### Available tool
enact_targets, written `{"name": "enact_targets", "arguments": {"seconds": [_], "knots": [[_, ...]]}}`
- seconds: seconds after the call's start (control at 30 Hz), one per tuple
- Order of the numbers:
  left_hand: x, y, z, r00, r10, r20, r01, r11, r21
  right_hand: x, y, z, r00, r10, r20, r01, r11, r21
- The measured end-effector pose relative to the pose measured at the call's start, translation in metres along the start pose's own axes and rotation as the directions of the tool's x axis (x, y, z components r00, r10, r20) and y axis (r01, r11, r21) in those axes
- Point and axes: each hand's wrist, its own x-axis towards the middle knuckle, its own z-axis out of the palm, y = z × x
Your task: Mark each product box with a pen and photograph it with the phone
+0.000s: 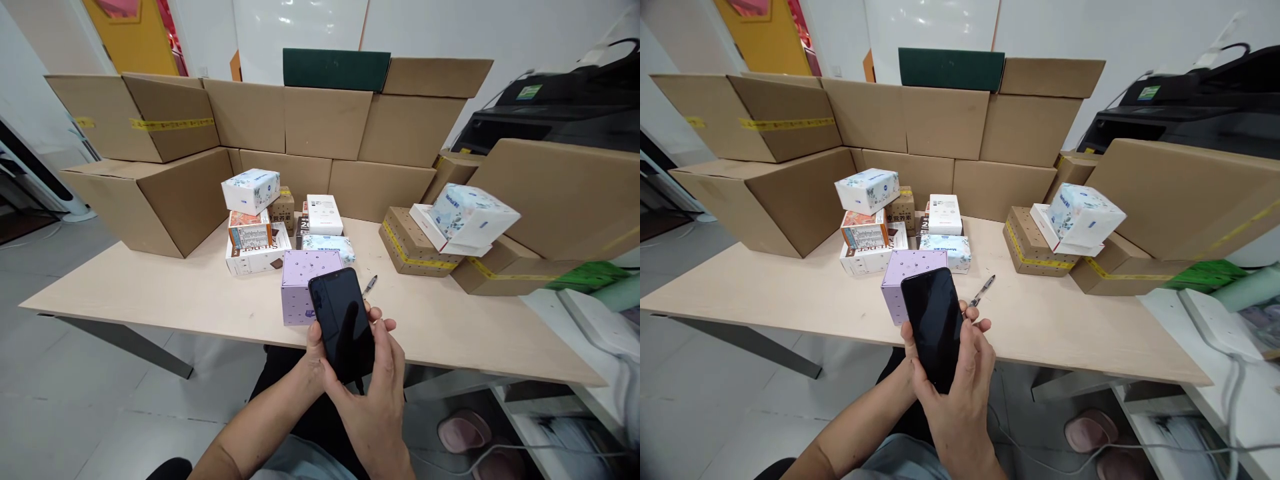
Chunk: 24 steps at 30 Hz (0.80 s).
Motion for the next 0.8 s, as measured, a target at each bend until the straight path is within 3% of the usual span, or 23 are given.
{"name": "enact_targets", "arguments": {"seconds": [0.3, 0.53, 0.8], "knots": [[-0.0009, -0.0012, -0.0019, 0.999, -0.008, 0.038, 0.009, 1.000, -0.009, 0.0000, -0.0001, 0.0001, 0.999, -0.027, -0.027, 0.028, 1.000, 0.003], [-0.0010, -0.0022, -0.0033, 1.000, -0.013, 0.027, 0.015, 0.997, -0.076, 0.0014, -0.0004, -0.0006, 1.000, -0.026, -0.015, 0.027, 0.999, 0.024], [-0.0009, 0.0023, 0.0035, 1.000, -0.005, 0.006, 0.005, 0.999, -0.039, 0.0001, 0.0004, 0.0008, 1.000, -0.020, -0.014, 0.020, 1.000, 0.015]]}}
